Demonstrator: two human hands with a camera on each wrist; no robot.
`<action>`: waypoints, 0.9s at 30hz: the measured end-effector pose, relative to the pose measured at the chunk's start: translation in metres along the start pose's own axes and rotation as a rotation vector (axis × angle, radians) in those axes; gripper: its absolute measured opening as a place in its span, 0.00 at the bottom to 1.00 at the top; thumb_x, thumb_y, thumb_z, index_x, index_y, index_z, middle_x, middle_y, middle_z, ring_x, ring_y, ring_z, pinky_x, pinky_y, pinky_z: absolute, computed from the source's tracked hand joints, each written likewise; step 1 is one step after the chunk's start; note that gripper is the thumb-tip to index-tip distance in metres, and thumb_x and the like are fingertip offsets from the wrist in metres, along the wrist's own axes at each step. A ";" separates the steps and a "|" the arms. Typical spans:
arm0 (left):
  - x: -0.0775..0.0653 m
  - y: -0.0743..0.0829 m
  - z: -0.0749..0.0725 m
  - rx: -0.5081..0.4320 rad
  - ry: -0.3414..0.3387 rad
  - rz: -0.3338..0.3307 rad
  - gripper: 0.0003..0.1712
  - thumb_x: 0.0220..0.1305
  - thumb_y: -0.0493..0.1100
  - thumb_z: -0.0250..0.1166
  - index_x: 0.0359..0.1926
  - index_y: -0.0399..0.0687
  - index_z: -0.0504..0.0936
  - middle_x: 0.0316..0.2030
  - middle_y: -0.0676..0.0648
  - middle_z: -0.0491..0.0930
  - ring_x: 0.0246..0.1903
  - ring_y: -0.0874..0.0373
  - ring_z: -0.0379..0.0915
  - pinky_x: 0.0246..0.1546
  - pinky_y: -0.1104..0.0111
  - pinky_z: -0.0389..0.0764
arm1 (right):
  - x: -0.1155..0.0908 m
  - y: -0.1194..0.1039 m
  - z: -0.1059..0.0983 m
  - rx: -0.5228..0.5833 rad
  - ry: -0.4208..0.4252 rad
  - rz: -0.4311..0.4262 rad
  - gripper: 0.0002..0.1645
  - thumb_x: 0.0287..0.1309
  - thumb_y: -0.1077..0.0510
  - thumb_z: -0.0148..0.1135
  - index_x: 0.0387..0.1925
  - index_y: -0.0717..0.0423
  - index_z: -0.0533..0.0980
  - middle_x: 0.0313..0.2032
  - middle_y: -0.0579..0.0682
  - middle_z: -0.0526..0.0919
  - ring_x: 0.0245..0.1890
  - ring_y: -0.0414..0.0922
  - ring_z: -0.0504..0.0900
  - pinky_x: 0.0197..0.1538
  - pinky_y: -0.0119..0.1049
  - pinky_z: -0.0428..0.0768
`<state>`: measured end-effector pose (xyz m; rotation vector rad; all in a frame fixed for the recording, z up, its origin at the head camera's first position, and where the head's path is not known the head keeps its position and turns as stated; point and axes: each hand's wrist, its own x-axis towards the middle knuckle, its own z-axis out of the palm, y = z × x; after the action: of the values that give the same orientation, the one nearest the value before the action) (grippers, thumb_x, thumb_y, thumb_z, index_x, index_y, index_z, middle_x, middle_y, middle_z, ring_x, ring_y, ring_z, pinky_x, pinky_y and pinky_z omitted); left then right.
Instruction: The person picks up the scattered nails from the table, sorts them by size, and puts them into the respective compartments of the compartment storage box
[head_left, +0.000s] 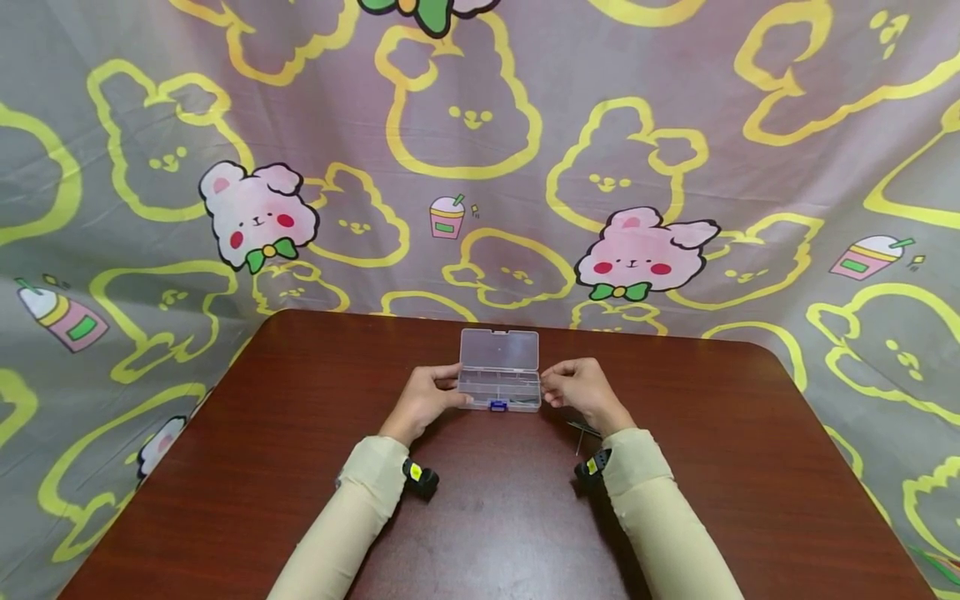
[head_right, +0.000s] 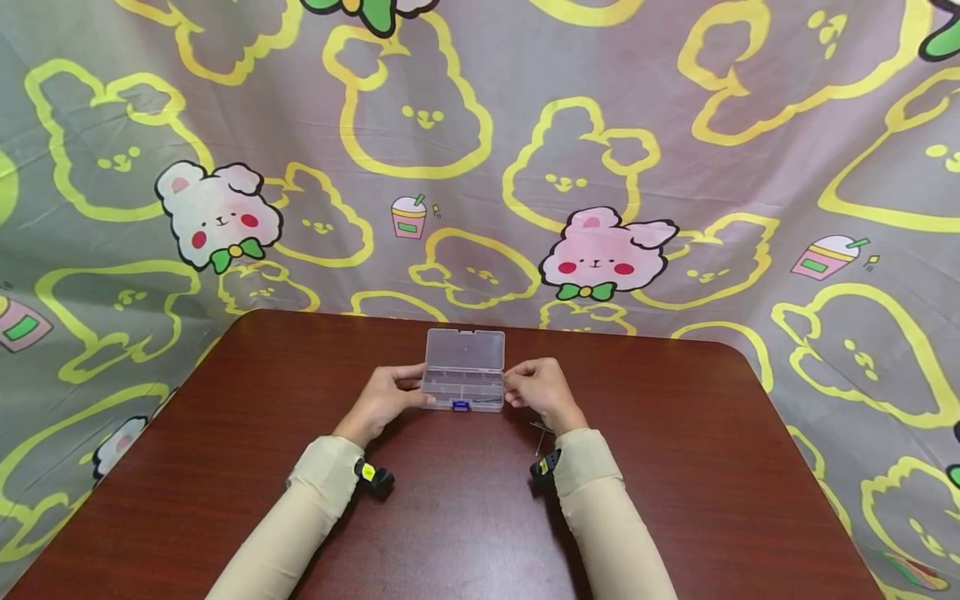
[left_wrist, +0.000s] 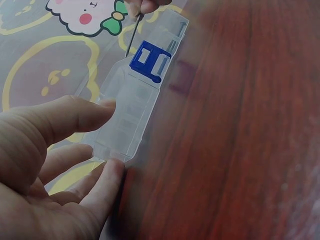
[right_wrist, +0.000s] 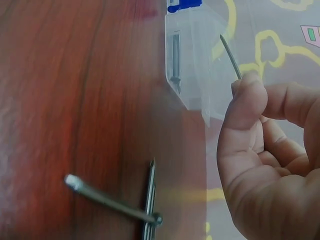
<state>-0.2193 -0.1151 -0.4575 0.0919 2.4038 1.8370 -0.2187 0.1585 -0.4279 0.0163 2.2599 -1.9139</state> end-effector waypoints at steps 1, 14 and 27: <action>0.000 0.000 0.000 0.002 0.001 0.001 0.39 0.49 0.29 0.78 0.64 0.40 0.79 0.59 0.41 0.79 0.56 0.48 0.76 0.42 0.66 0.82 | 0.001 -0.001 0.001 -0.012 0.007 0.001 0.12 0.65 0.71 0.59 0.44 0.81 0.79 0.30 0.63 0.84 0.22 0.41 0.81 0.28 0.32 0.82; 0.000 0.001 0.001 0.006 -0.005 0.012 0.38 0.49 0.29 0.78 0.64 0.40 0.79 0.59 0.41 0.79 0.56 0.48 0.76 0.42 0.66 0.83 | 0.010 -0.005 0.017 -0.116 0.069 -0.023 0.10 0.60 0.70 0.60 0.39 0.77 0.81 0.24 0.56 0.83 0.21 0.40 0.79 0.26 0.32 0.81; 0.000 0.000 -0.001 0.016 -0.008 0.020 0.38 0.49 0.29 0.78 0.64 0.40 0.79 0.60 0.41 0.78 0.56 0.47 0.75 0.42 0.66 0.82 | 0.017 -0.015 0.031 -0.339 0.090 -0.031 0.11 0.59 0.67 0.59 0.25 0.67 0.84 0.19 0.54 0.82 0.16 0.42 0.77 0.25 0.39 0.81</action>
<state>-0.2191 -0.1157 -0.4578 0.1247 2.4212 1.8222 -0.2335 0.1235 -0.4207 0.0229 2.6292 -1.5467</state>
